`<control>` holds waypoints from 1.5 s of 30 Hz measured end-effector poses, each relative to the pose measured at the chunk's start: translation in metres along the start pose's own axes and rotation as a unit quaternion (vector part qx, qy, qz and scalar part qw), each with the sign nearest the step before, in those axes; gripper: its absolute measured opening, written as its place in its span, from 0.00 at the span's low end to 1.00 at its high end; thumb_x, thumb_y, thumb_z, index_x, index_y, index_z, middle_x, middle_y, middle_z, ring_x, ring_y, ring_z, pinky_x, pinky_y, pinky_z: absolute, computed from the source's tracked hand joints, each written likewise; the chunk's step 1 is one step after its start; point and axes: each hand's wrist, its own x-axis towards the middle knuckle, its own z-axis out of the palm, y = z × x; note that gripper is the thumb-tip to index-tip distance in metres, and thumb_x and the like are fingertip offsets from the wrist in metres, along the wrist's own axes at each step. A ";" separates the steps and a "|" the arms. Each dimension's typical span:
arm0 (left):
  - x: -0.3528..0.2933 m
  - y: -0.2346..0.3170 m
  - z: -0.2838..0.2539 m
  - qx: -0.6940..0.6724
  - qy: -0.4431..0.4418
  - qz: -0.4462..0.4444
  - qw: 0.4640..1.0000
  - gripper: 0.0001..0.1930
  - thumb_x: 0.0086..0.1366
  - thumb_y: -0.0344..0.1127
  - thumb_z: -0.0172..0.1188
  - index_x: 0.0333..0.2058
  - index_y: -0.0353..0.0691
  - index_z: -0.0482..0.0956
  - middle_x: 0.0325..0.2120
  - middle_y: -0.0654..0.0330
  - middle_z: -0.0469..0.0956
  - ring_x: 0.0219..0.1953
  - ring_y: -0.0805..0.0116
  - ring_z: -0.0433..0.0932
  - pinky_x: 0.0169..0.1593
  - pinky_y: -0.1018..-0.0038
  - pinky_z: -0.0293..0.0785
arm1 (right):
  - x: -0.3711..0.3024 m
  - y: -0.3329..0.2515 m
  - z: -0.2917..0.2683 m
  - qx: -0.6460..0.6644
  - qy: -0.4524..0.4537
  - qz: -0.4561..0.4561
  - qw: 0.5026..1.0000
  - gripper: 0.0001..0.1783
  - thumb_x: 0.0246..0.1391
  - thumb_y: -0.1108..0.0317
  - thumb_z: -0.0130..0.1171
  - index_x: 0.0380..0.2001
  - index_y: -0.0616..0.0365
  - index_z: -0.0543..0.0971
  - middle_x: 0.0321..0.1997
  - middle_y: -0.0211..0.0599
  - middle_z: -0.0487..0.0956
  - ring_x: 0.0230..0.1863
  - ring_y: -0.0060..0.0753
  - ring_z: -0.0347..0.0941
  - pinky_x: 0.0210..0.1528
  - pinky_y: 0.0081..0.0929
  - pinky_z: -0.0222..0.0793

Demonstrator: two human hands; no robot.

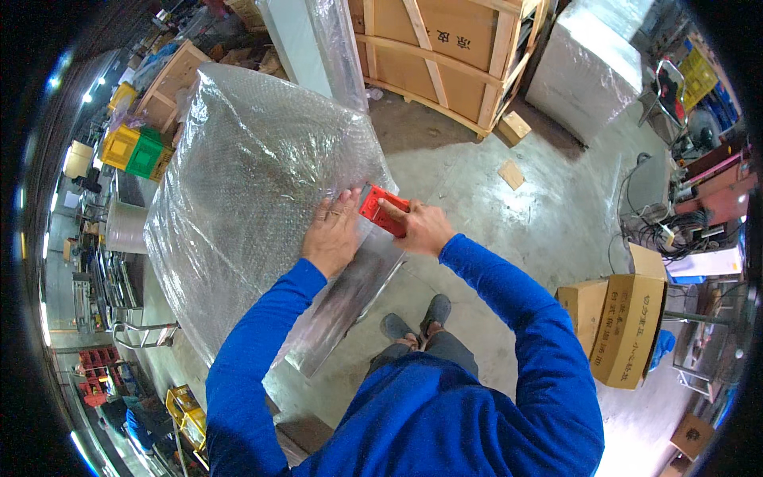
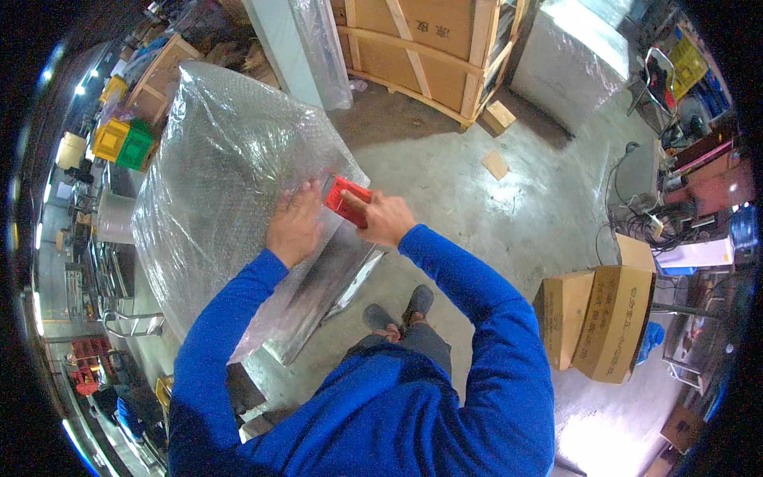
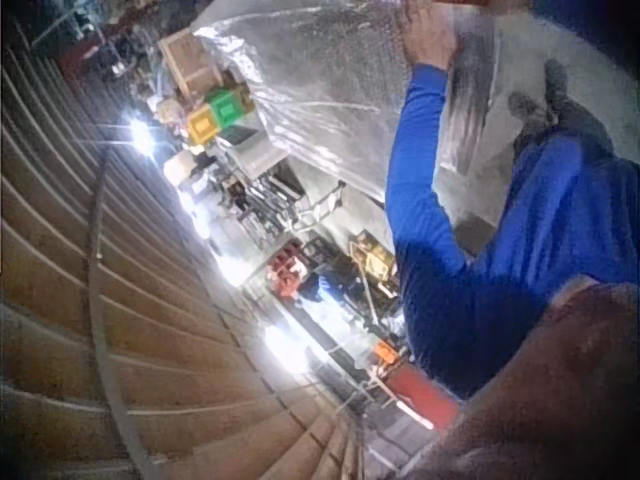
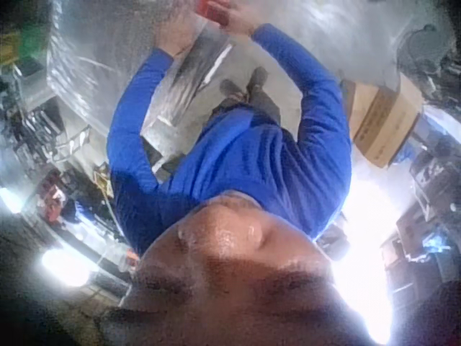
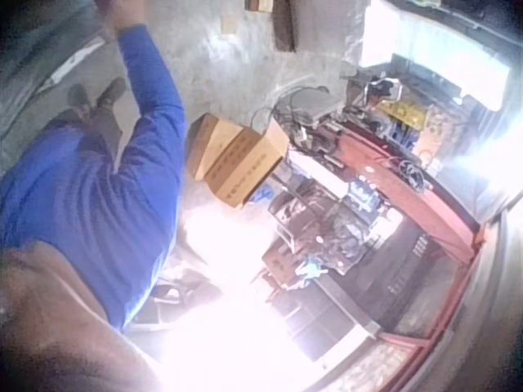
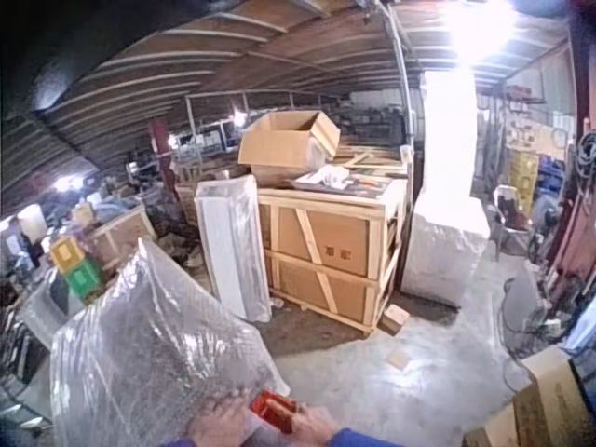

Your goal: The person wraps a large piece of furniture with bubble wrap and secures it with packing tape. They use a utility knife to cut the bubble wrap and a tape dispenser to apply tape around the edges.

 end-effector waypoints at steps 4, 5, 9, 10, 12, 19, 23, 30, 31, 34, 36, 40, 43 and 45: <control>0.010 0.017 0.007 0.073 -0.034 -0.017 0.997 0.31 0.67 0.43 0.45 0.67 0.35 0.62 0.72 0.57 0.55 0.75 0.60 0.47 0.75 0.56 0.34 | -0.014 0.005 0.010 0.011 0.011 0.010 1.000 0.47 0.42 0.55 0.64 0.69 0.36 0.63 0.43 0.55 0.78 0.39 0.56 0.80 0.40 0.47 0.78; 0.012 0.015 0.006 0.061 -0.030 -0.012 0.998 0.32 0.67 0.43 0.45 0.67 0.34 0.62 0.72 0.57 0.54 0.75 0.60 0.47 0.75 0.57 0.35 | -0.019 0.010 0.010 0.017 0.008 0.021 1.000 0.47 0.42 0.55 0.65 0.69 0.37 0.63 0.43 0.55 0.79 0.39 0.56 0.80 0.40 0.47 0.78; 0.013 0.013 0.003 0.021 -0.041 0.007 0.999 0.33 0.67 0.41 0.42 0.69 0.33 0.56 0.74 0.57 0.48 0.76 0.61 0.42 0.75 0.60 0.31 | -0.037 0.020 0.011 0.007 -0.022 0.046 0.999 0.48 0.40 0.52 0.66 0.69 0.37 0.63 0.38 0.53 0.80 0.38 0.54 0.80 0.39 0.47 0.78; 0.014 0.015 0.004 0.012 -0.050 0.011 0.999 0.33 0.68 0.40 0.41 0.70 0.34 0.55 0.74 0.57 0.46 0.76 0.61 0.39 0.76 0.60 0.29 | -0.039 0.020 0.015 0.002 -0.017 0.045 0.999 0.47 0.41 0.53 0.66 0.68 0.39 0.64 0.38 0.54 0.80 0.38 0.55 0.80 0.39 0.47 0.78; 0.019 0.022 0.009 0.008 -0.089 0.021 0.996 0.32 0.68 0.38 0.39 0.70 0.34 0.54 0.74 0.56 0.45 0.76 0.61 0.40 0.76 0.61 0.31 | -0.033 0.018 0.019 -0.006 -0.001 0.040 0.999 0.45 0.42 0.55 0.64 0.67 0.42 0.65 0.38 0.54 0.81 0.38 0.55 0.80 0.38 0.48 0.78; 0.016 0.033 0.037 0.018 -0.115 0.056 0.992 0.32 0.69 0.38 0.38 0.71 0.34 0.50 0.74 0.54 0.44 0.76 0.59 0.40 0.76 0.62 0.34 | -0.030 -0.001 0.008 0.000 -0.030 0.061 0.998 0.44 0.40 0.57 0.64 0.65 0.43 0.67 0.33 0.50 0.83 0.35 0.56 0.81 0.35 0.51 0.78; 0.022 0.037 0.024 -0.036 -0.135 0.086 0.986 0.34 0.68 0.39 0.41 0.70 0.34 0.51 0.74 0.54 0.44 0.76 0.59 0.41 0.76 0.62 0.34 | -0.033 -0.013 0.004 -0.015 -0.063 0.089 0.994 0.40 0.40 0.57 0.64 0.61 0.48 0.69 0.33 0.49 0.82 0.34 0.55 0.81 0.35 0.50 0.78; 0.034 0.078 0.111 0.101 -0.106 0.097 0.984 0.35 0.68 0.46 0.43 0.69 0.32 0.54 0.73 0.51 0.49 0.75 0.56 0.46 0.76 0.61 0.33 | 0.035 0.013 0.088 -0.181 -0.174 0.076 0.965 0.26 0.39 0.56 0.68 0.45 0.53 0.81 0.31 0.46 0.84 0.34 0.51 0.83 0.33 0.48 0.79; 0.046 0.063 0.120 0.109 -0.089 0.092 0.986 0.35 0.68 0.47 0.44 0.69 0.31 0.56 0.72 0.50 0.52 0.74 0.55 0.47 0.76 0.60 0.34 | 0.024 0.021 0.101 -0.188 -0.192 0.052 0.962 0.23 0.39 0.56 0.68 0.41 0.53 0.83 0.32 0.45 0.84 0.35 0.51 0.83 0.34 0.47 0.80; 0.045 0.061 0.101 -0.053 -0.184 0.218 0.957 0.34 0.65 0.47 0.52 0.65 0.31 0.63 0.64 0.49 0.68 0.66 0.51 0.65 0.71 0.57 0.53 | -0.054 0.018 0.077 -0.032 -0.185 0.139 0.972 0.26 0.40 0.53 0.68 0.44 0.51 0.81 0.33 0.47 0.83 0.37 0.54 0.82 0.39 0.45 0.79; 0.038 0.078 0.077 -0.474 -0.318 0.023 0.821 0.34 0.68 0.56 0.51 0.62 0.34 0.68 0.56 0.48 0.76 0.54 0.50 0.77 0.61 0.54 0.69 | -0.109 -0.004 0.051 0.113 -0.086 0.258 0.956 0.36 0.39 0.51 0.68 0.55 0.46 0.76 0.36 0.52 0.83 0.38 0.57 0.81 0.39 0.47 0.77; -0.012 0.114 0.060 -0.790 -0.419 -0.302 0.329 0.38 0.66 0.70 0.49 0.53 0.37 0.76 0.47 0.55 0.79 0.44 0.60 0.81 0.46 0.61 0.76 | -0.188 -0.033 0.067 0.290 0.151 0.234 0.915 0.43 0.37 0.56 0.68 0.63 0.47 0.73 0.35 0.53 0.81 0.35 0.54 0.81 0.41 0.42 0.76; -0.020 0.111 0.014 -0.826 -0.456 -0.300 0.142 0.30 0.67 0.65 0.54 0.46 0.40 0.77 0.39 0.58 0.80 0.40 0.67 0.81 0.39 0.68 0.78 | -0.212 -0.046 0.074 0.314 0.161 0.190 0.916 0.45 0.35 0.60 0.70 0.64 0.44 0.72 0.35 0.49 0.79 0.33 0.50 0.79 0.38 0.39 0.76; -0.030 0.110 0.019 -0.817 -0.449 -0.281 0.229 0.24 0.69 0.57 0.56 0.46 0.39 0.77 0.38 0.61 0.80 0.37 0.69 0.81 0.38 0.71 0.78 | -0.213 -0.052 0.074 0.300 0.133 0.168 0.929 0.46 0.36 0.57 0.70 0.65 0.39 0.71 0.33 0.48 0.77 0.31 0.51 0.78 0.37 0.42 0.76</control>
